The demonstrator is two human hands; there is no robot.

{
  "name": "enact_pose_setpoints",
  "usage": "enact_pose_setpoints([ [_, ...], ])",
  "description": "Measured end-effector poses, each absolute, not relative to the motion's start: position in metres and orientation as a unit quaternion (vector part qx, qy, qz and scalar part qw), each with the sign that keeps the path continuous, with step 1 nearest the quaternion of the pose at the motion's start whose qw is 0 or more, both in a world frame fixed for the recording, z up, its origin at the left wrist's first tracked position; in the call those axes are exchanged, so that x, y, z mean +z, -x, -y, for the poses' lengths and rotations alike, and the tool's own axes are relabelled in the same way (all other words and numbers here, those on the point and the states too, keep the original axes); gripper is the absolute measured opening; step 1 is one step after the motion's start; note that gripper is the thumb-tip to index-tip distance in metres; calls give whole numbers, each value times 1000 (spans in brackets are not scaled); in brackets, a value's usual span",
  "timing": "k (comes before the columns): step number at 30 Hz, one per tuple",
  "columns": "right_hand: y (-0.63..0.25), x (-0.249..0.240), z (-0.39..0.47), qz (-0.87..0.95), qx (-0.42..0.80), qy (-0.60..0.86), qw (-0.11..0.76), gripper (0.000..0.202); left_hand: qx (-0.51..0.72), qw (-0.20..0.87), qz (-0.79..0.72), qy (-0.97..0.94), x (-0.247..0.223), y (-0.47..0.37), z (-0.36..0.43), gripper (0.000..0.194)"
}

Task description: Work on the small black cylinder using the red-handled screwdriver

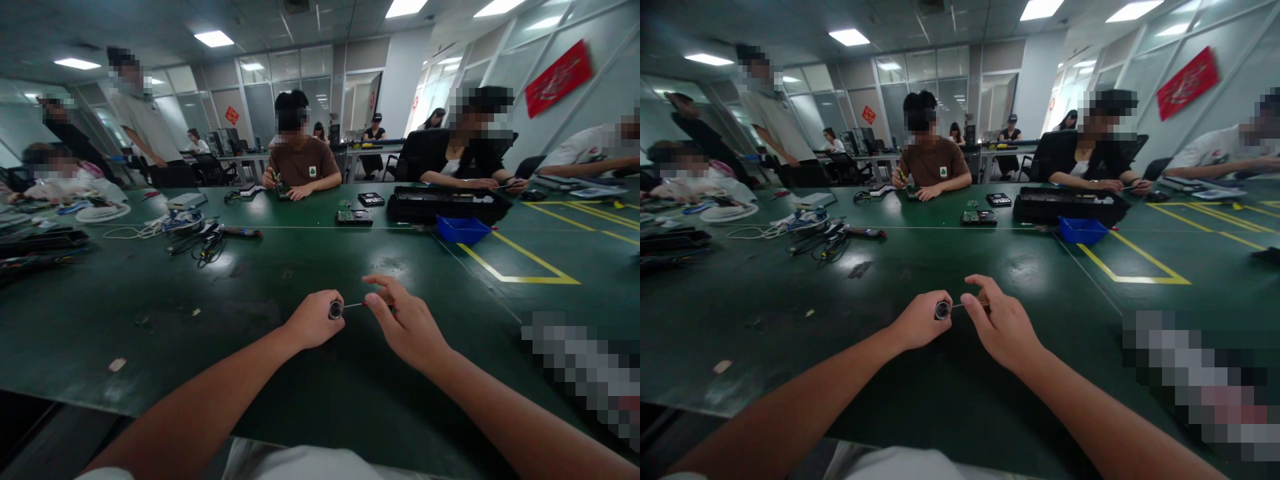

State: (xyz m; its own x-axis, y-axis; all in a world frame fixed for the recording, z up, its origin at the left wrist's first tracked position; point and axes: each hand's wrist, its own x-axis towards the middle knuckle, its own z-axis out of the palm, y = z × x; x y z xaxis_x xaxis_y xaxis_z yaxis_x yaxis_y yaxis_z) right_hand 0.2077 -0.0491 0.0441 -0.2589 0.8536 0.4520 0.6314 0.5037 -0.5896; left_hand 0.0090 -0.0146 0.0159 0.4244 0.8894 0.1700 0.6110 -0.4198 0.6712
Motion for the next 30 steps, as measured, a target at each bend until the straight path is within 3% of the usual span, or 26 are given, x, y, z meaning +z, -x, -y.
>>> enact_pose_setpoints([
  [8,-209,38,50,786,125,444,411,39,284,269,-481,-785,18,-10,15,8],
  [15,-211,45,48,798,137,467,354,32,270,257,-472,-799,15,-9,14,6],
  [21,-210,45,51,798,139,448,379,32,281,262,-477,-790,16,-7,13,6],
  [26,-209,49,53,787,176,480,346,29,272,258,-490,-787,16,-7,12,11],
  [30,-208,45,54,771,194,460,395,24,267,266,-509,-774,18,-8,13,17],
])
